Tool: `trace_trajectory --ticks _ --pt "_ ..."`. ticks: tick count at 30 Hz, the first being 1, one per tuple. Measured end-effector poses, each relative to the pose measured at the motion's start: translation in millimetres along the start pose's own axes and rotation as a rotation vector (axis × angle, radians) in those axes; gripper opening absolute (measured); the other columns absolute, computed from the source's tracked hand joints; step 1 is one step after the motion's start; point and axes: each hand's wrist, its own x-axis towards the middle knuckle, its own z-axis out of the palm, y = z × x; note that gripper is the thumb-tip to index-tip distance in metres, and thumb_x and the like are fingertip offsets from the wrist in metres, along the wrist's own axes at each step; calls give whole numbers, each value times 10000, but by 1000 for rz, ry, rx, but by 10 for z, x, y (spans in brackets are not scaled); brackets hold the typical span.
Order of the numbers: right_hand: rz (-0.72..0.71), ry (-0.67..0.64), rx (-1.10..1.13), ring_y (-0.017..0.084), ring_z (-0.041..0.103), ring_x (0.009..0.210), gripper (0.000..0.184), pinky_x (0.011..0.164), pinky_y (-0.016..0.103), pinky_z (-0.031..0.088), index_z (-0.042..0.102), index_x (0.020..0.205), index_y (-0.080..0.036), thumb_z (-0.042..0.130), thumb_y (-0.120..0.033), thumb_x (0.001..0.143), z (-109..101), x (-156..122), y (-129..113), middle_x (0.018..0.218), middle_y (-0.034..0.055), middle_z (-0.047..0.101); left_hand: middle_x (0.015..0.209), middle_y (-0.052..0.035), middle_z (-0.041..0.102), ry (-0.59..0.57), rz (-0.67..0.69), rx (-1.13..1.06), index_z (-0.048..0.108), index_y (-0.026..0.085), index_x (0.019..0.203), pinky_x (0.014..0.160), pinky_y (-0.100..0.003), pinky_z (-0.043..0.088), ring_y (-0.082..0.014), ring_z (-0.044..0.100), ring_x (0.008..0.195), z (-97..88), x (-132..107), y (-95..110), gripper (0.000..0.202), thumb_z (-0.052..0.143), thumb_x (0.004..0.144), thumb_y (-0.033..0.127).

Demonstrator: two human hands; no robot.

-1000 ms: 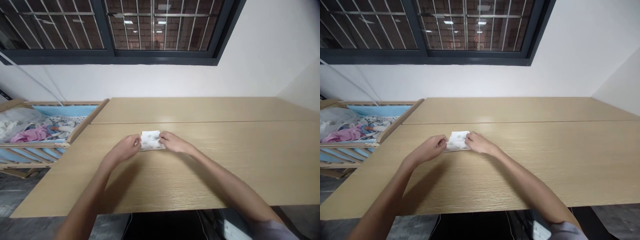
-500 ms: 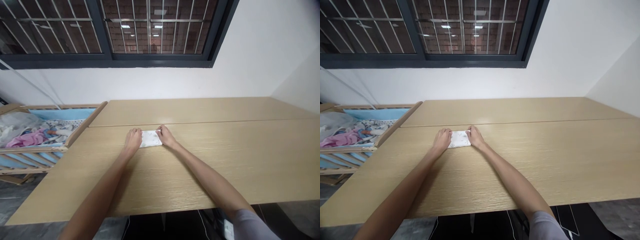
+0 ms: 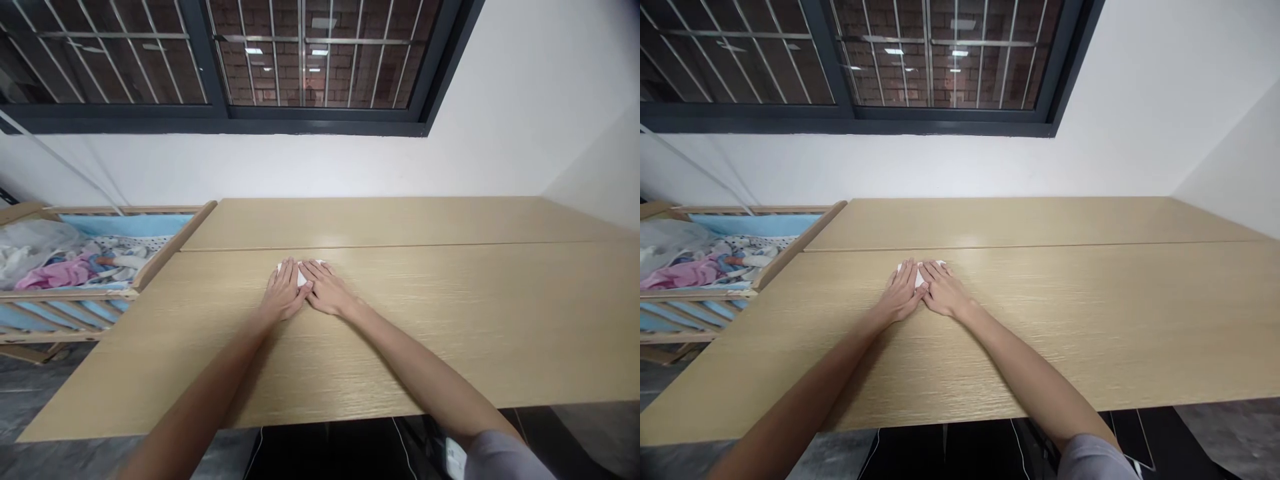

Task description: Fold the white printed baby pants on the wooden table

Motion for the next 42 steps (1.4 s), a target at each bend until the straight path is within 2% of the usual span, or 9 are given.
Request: trace_trajectory --ticks 11,16,21,27,31,33,36,38,42 --pt "64 2 39 338 230 1527 740 1233 527 195 277 1571 -32 412 -479 997 -7 -89 85 1627 233 286 1654 -260 182 4 22 30 166 7 1577 1234 -521 185 -344 131 1555 -134 -70 -92 927 323 966 687" --pt "-50 87 108 377 350 1431 790 1160 551 303 359 1525 -90 601 -505 897 -94 -97 160 1549 243 382 1560 -173 434 23 206 -25 375 172 1517 1163 -522 284 -345 391 1428 -401 -64 -166 872 539 866 728" --pt "-10 83 181 355 470 1316 693 1109 540 344 431 1458 -133 632 -427 864 -105 -75 221 1440 195 521 1463 -194 542 -28 153 -51 449 134 1459 1108 -538 317 -380 456 1362 -398 -30 -222 859 640 814 668" --pt "87 225 375 324 539 1247 567 1086 537 360 484 1345 -168 555 -161 783 12 10 301 1318 155 616 1378 -149 620 88 153 -64 597 189 1293 1085 -497 349 -306 542 1281 -391 7 -185 406 472 908 207" --pt "208 426 822 253 638 977 441 868 424 518 472 1217 -237 618 -246 801 -126 84 299 1058 67 663 1197 -133 676 162 77 -225 667 199 1074 1010 -501 424 -322 598 1159 -680 -40 -43 263 473 913 274" --pt "225 468 1059 216 643 859 448 745 359 539 435 1204 -263 645 -292 809 -208 111 272 963 24 649 1090 -91 701 88 19 -522 618 203 1057 906 -434 503 -285 659 1029 -796 -78 19 236 541 884 342" --pt "291 455 1179 192 640 809 517 688 331 543 412 1223 -287 688 -315 787 -230 131 226 969 6 648 1027 -75 728 -137 -88 -890 480 199 1175 727 -357 551 -254 714 876 -805 -122 58 451 651 818 416" --pt "369 433 1094 202 644 882 559 700 335 551 431 1213 -281 737 -333 749 -172 130 213 1069 36 643 987 -85 737 -209 -168 -867 438 191 1207 693 -355 550 -267 723 846 -727 -139 59 554 700 779 426" --pt "367 333 815 235 622 1039 536 801 367 543 497 1177 -230 772 -347 732 -15 127 255 1206 109 617 1137 -142 711 -224 -218 -478 451 179 1226 815 -373 531 -301 700 1026 -590 -165 83 551 682 793 430"
